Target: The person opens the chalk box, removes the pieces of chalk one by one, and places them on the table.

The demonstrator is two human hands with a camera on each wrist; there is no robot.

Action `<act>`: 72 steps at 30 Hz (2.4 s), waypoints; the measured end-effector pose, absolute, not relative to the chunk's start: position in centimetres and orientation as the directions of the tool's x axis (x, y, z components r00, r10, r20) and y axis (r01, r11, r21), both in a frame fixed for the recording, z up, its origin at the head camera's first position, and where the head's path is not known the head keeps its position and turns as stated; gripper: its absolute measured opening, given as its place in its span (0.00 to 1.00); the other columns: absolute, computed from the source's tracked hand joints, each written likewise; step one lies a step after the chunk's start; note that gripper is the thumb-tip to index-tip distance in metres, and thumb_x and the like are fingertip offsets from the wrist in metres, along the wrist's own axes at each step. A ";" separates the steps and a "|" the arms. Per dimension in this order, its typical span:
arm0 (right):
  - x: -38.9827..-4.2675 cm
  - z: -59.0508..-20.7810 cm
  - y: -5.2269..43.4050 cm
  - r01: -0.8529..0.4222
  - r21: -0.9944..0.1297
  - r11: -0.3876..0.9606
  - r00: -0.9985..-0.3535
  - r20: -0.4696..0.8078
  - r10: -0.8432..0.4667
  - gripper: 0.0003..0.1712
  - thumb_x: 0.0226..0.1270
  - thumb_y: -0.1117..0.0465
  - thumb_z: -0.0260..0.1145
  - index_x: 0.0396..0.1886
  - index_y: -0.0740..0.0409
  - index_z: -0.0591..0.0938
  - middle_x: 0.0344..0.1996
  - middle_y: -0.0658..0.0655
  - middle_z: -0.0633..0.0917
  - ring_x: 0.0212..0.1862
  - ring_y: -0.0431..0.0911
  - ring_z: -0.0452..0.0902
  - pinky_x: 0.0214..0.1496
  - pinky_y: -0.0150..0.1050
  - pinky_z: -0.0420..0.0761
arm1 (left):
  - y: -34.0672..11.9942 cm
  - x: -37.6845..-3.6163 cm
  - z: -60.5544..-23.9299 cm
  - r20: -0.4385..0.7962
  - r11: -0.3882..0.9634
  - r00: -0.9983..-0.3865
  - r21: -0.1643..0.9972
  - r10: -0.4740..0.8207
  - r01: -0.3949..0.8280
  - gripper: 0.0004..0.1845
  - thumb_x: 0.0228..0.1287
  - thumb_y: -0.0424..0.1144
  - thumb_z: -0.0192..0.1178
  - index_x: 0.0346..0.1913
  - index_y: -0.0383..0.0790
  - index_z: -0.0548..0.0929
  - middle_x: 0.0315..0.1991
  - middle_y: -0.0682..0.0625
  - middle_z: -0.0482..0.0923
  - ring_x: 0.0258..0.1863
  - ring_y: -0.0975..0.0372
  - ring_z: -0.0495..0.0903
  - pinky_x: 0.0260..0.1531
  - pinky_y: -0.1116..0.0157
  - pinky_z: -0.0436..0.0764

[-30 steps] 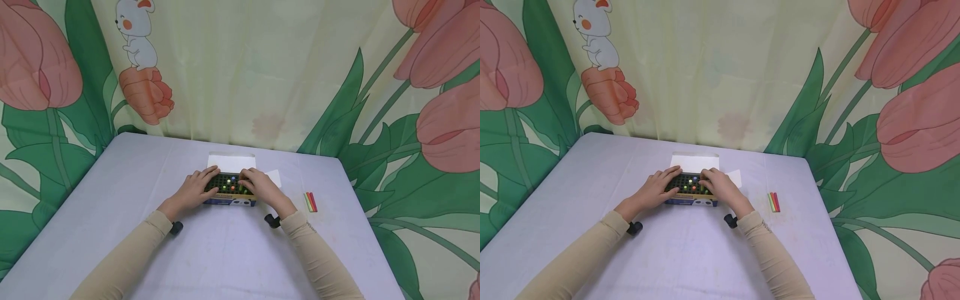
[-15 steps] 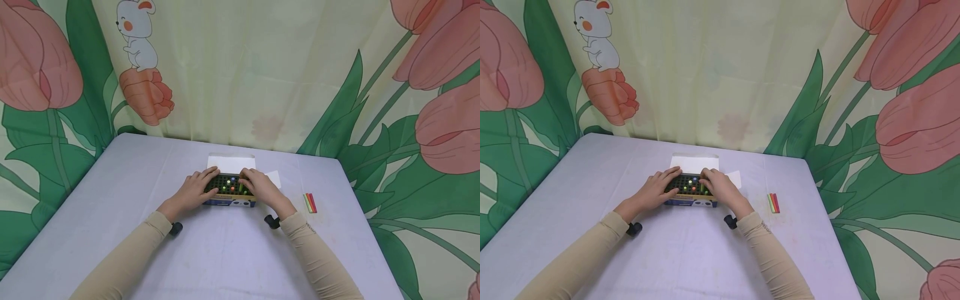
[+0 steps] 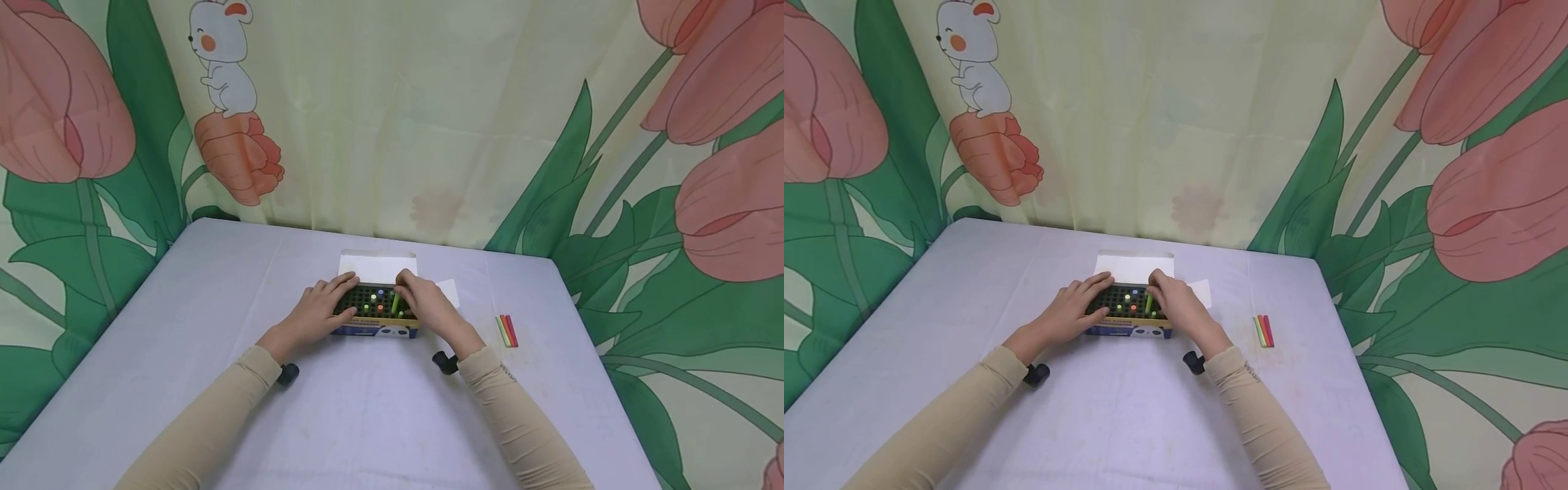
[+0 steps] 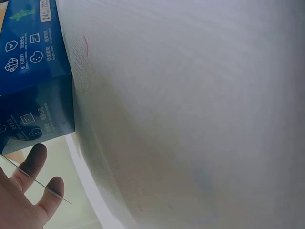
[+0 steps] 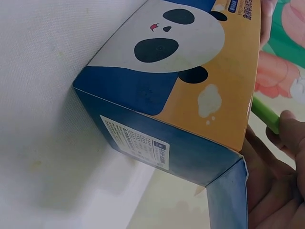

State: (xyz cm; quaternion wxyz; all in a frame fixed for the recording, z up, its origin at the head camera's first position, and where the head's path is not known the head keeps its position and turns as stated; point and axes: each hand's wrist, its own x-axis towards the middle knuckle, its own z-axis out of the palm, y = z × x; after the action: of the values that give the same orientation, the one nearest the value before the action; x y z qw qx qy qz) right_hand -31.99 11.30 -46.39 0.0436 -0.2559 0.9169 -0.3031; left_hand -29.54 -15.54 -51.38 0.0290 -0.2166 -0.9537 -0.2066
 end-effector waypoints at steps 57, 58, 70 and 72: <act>-32.8 -45.6 21.0 -0.267 -0.931 0.249 -0.955 0.289 0.060 0.22 0.82 0.48 0.56 0.60 0.60 0.73 0.50 0.54 0.79 0.32 0.43 0.89 0.30 0.42 0.87 | -15.5 -29.5 -51.4 0.141 0.820 -0.908 0.391 0.395 0.418 0.38 0.80 0.62 0.48 0.84 0.53 0.55 0.84 0.54 0.50 0.67 0.45 0.68 0.62 0.39 0.67; -32.8 -45.8 21.1 -0.258 -0.933 0.251 -0.956 0.284 0.071 0.22 0.82 0.48 0.55 0.61 0.61 0.73 0.51 0.55 0.79 0.32 0.43 0.89 0.30 0.42 0.87 | -15.5 -29.5 -51.5 0.139 0.821 -0.908 0.390 0.395 0.417 0.38 0.80 0.63 0.48 0.84 0.53 0.55 0.84 0.54 0.50 0.68 0.45 0.68 0.62 0.39 0.67; -33.4 -47.6 23.5 0.337 -0.941 0.035 -0.941 -0.337 0.028 0.29 0.87 0.50 0.48 0.77 0.61 0.62 0.71 0.63 0.70 0.39 0.39 0.87 0.41 0.35 0.87 | -15.6 -29.7 -51.7 0.148 0.823 -0.907 0.383 0.394 0.420 0.38 0.80 0.63 0.48 0.84 0.53 0.55 0.84 0.54 0.50 0.68 0.45 0.68 0.63 0.39 0.67; -33.5 -47.9 24.0 0.405 -0.913 -0.047 -0.914 -0.406 0.002 0.29 0.87 0.51 0.48 0.78 0.59 0.60 0.73 0.61 0.68 0.42 0.40 0.86 0.42 0.35 0.87 | -15.7 -29.7 -51.7 0.148 0.823 -0.906 0.381 0.396 0.422 0.38 0.80 0.63 0.47 0.84 0.53 0.56 0.84 0.54 0.50 0.68 0.45 0.68 0.63 0.39 0.67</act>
State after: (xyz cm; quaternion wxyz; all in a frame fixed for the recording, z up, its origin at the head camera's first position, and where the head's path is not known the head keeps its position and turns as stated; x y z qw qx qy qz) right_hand -33.49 24.02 -47.89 0.1422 0.1508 0.6755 -0.7076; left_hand -29.67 -15.66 -51.67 0.0309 -0.2144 -0.9541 -0.2066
